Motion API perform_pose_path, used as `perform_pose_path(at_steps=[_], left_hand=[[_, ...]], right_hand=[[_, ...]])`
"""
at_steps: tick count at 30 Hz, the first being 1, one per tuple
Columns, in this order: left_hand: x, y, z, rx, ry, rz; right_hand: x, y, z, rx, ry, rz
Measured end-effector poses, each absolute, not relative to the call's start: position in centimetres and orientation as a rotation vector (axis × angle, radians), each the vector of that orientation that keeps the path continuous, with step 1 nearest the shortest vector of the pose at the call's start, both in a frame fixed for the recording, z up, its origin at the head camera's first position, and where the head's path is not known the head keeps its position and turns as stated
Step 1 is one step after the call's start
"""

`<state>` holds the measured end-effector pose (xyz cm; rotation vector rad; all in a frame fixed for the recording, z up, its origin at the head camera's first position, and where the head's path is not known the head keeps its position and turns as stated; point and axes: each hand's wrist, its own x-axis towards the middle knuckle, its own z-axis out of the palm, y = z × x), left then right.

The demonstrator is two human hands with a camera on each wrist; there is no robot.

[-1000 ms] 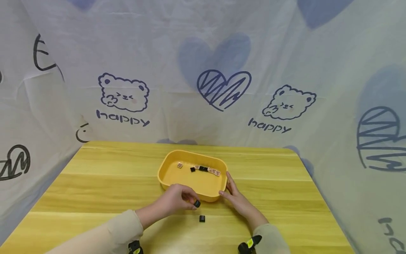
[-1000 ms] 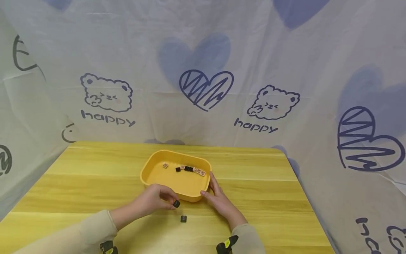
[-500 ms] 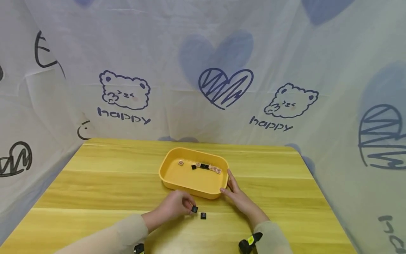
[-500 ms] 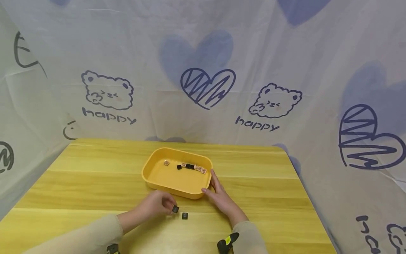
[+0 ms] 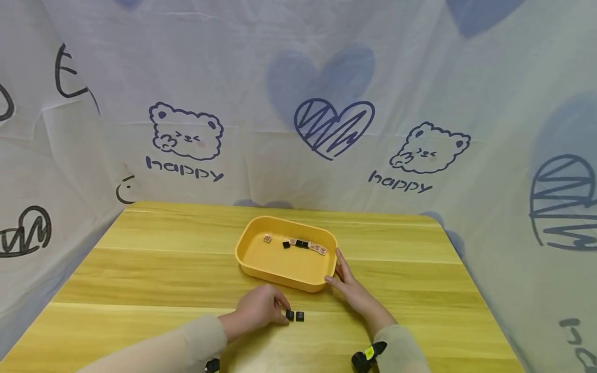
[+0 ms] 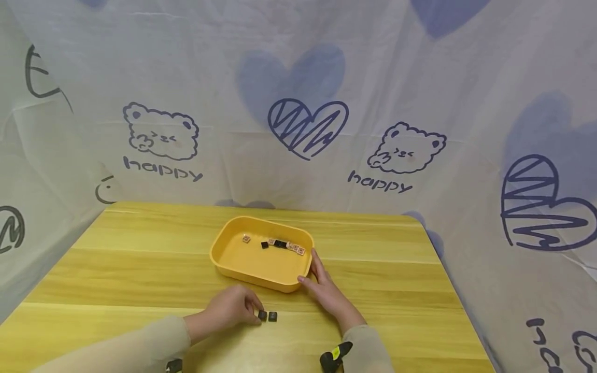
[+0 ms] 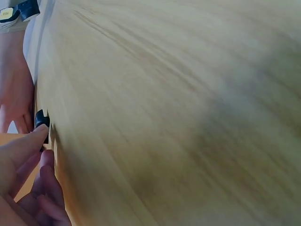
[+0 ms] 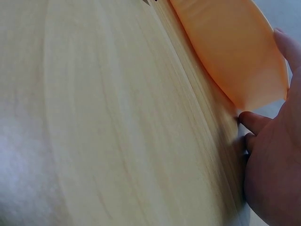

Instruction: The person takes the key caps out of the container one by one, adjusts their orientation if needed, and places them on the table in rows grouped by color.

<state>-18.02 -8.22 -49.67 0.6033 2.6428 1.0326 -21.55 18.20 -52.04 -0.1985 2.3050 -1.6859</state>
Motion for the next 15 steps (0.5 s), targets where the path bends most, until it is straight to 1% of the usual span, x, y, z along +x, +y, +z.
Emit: perform_pose_path(at_steps=[15], left_hand=[[-17.87, -7.69, -49.72, 0.613, 2.677, 0.992]], right_hand=[[-21.62, 18.36, -52.3, -0.194, 2.307, -1.682]])
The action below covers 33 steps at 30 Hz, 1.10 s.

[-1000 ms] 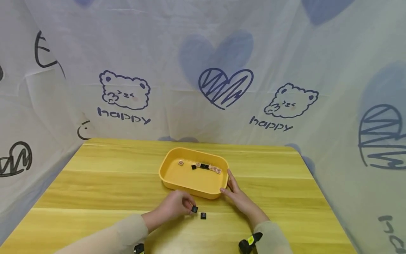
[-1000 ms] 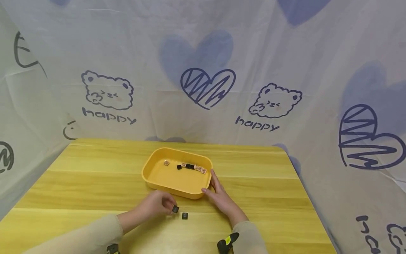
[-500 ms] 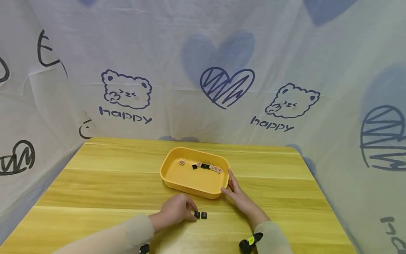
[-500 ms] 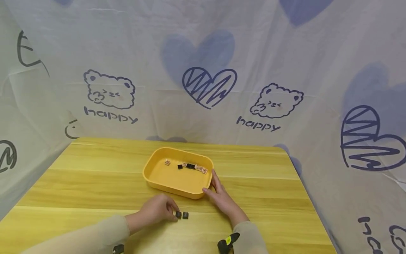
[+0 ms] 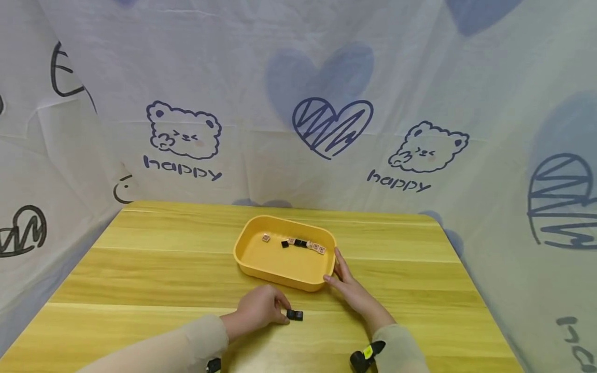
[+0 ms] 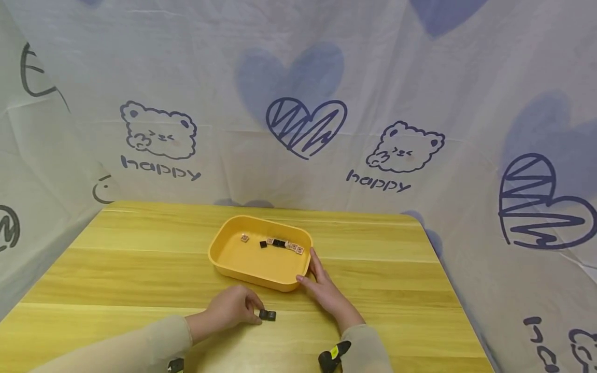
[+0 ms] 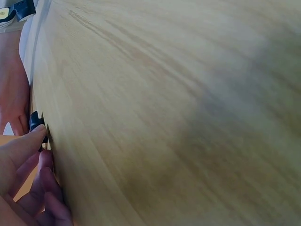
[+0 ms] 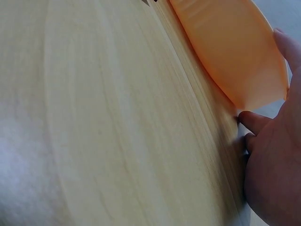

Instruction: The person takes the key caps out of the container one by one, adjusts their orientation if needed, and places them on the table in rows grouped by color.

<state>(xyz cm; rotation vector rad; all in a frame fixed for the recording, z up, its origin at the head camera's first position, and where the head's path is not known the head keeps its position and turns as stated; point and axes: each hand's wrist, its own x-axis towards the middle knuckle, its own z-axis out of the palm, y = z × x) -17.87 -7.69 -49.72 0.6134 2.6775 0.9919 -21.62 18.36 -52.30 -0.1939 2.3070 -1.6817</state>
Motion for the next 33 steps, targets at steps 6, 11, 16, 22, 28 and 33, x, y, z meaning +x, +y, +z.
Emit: perform_pose_path(at_steps=[6, 11, 16, 22, 28, 33], left_hand=[[-18.0, -7.9, -49.8, 0.626, 2.631, 1.014], [-18.3, -8.3, -49.7, 0.653, 2.622, 1.011], [-18.7, -8.5, -48.4, 0.738, 2.637, 1.015], [-19.3, -8.5, -45.9, 0.91, 2.666, 0.984], [-21.1, -8.2, -43.5, 1.003, 2.77, 0.826], [-23.0, -8.4, -42.2, 1.064, 2.826, 0.665]], right_hand=[[-21.5, 18.3, -52.2, -0.192, 2.312, -1.67], [-21.5, 18.3, -52.0, -0.207, 2.297, -1.687], [-21.6, 18.2, -52.0, -0.22, 2.287, -1.709], [-21.7, 18.1, -51.9, -0.222, 2.273, -1.708], [-22.0, 18.4, -51.9, -0.207, 2.221, -1.727], [-21.7, 18.2, -51.5, -0.223, 2.258, -1.712]])
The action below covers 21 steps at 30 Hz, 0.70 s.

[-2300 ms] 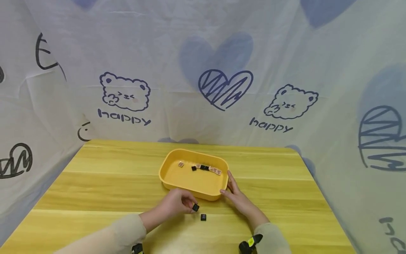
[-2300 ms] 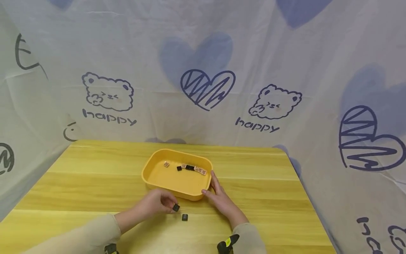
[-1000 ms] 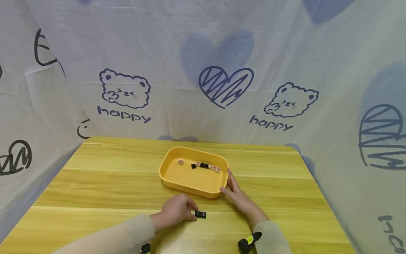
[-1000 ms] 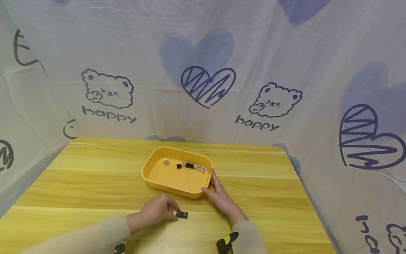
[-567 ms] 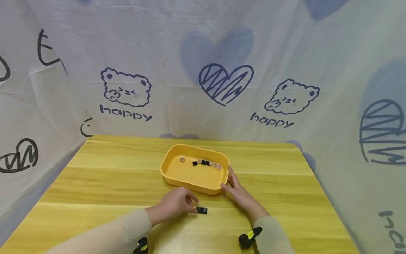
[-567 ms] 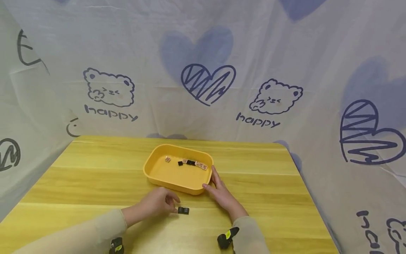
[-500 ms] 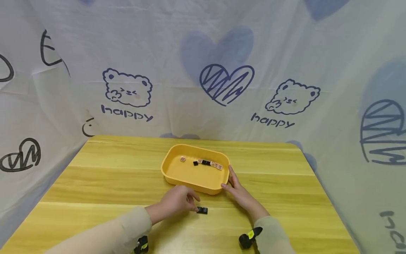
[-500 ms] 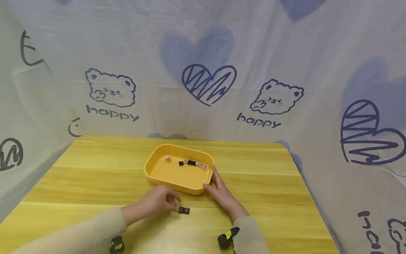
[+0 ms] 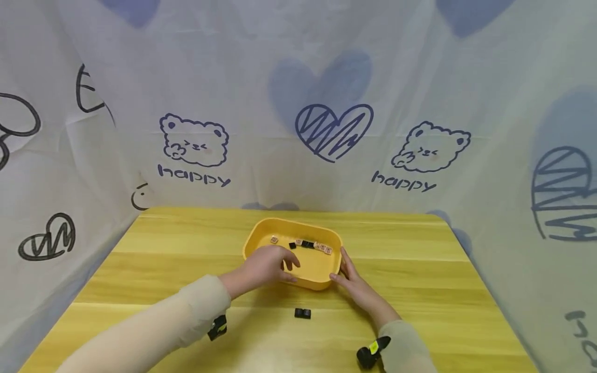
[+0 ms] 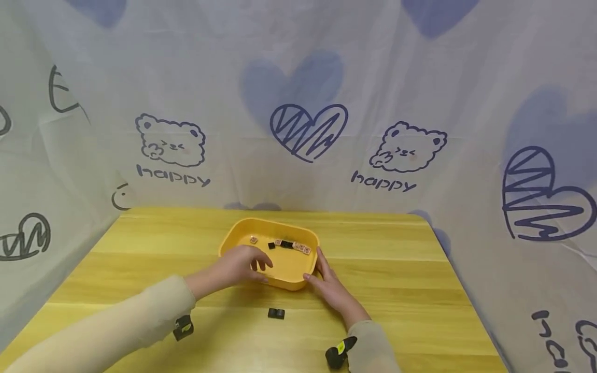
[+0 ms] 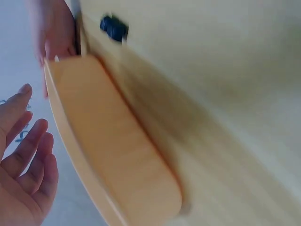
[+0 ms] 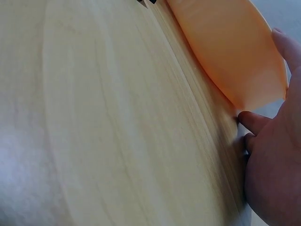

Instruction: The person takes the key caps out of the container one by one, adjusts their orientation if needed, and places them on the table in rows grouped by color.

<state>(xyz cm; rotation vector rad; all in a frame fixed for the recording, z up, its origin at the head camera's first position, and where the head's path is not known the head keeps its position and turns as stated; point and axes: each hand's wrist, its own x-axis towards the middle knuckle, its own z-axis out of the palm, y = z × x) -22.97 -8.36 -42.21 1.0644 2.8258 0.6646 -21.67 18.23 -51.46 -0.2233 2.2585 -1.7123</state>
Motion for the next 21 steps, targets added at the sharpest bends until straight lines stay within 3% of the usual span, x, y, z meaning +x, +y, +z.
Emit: perform_pose_path(at_steps=[21], left_hand=[[-31.0, -7.7, -43.4, 1.115, 2.879, 0.329]], right_hand=[[-21.3, 18.3, -52.1, -0.239, 2.28, -1.764]])
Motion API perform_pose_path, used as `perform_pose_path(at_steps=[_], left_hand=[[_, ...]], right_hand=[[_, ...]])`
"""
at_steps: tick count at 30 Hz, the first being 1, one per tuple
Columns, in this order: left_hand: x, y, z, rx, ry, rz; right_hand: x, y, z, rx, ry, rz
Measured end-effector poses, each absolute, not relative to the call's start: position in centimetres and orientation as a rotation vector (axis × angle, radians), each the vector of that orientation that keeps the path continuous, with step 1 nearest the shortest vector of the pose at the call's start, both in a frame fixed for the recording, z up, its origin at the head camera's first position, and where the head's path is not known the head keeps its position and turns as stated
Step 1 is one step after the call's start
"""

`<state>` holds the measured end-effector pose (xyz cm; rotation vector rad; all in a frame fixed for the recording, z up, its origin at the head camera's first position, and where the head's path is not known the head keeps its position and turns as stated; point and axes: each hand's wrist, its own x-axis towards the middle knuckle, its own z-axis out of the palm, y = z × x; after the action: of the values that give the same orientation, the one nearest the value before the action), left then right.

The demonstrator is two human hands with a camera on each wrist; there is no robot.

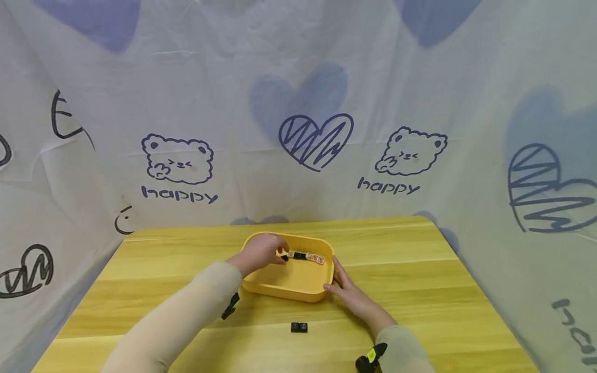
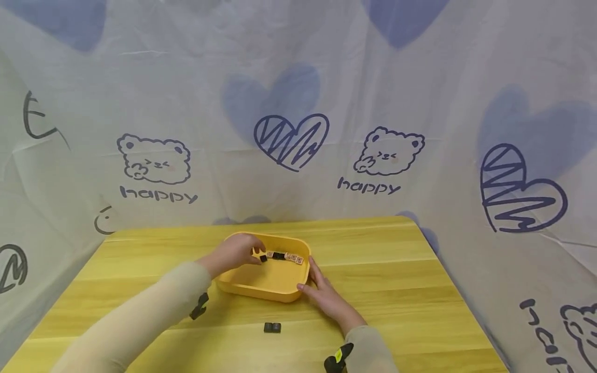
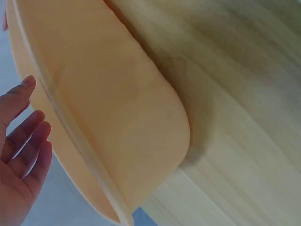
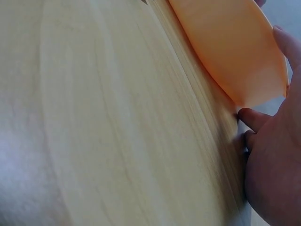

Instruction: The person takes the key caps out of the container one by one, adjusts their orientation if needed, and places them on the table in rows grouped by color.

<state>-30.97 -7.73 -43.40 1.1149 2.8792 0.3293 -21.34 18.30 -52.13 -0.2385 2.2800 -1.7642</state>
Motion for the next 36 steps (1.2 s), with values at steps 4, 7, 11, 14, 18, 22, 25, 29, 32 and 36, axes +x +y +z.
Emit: perform_pose_path(at_steps=[4, 7, 11, 14, 18, 22, 25, 29, 32, 36], left_hand=[[-32.3, -7.3, -43.8, 1.144, 2.761, 0.304], [-33.3, -7.0, -43.8, 1.164, 2.663, 0.299], [-34.3, -6.9, -44.2, 1.193, 2.611, 0.266], [-34.7, -6.8, -44.6, 1.191, 2.6, 0.228], [-34.8, -6.6, -45.3, 1.17, 2.598, 0.188], [-34.9, -6.4, -45.8, 1.189, 2.604, 0.155], [-34.7, -6.3, -46.1, 1.197, 2.606, 0.125], [-34.5, -6.3, -46.2, 1.207, 2.592, 0.092], [-34.4, -6.2, -46.0, 1.236, 2.577, 0.09], [-34.1, -6.0, -45.9, 1.265, 2.58, 0.105]], right_hand=[[-21.3, 18.2, -52.2, -0.228, 2.284, -1.758], [-21.4, 18.2, -52.1, -0.236, 2.277, -1.769], [-21.4, 18.3, -51.7, -0.242, 2.266, -1.774], [-21.3, 18.3, -51.5, -0.24, 2.253, -1.769], [-21.2, 18.2, -51.3, -0.249, 2.243, -1.766], [-21.1, 18.2, -51.2, -0.239, 2.254, -1.761], [-21.1, 18.2, -51.3, -0.223, 2.267, -1.753], [-21.1, 18.1, -51.2, -0.216, 2.267, -1.751], [-21.1, 18.2, -51.3, -0.223, 2.252, -1.76], [-21.0, 18.4, -51.3, -0.229, 2.241, -1.765]])
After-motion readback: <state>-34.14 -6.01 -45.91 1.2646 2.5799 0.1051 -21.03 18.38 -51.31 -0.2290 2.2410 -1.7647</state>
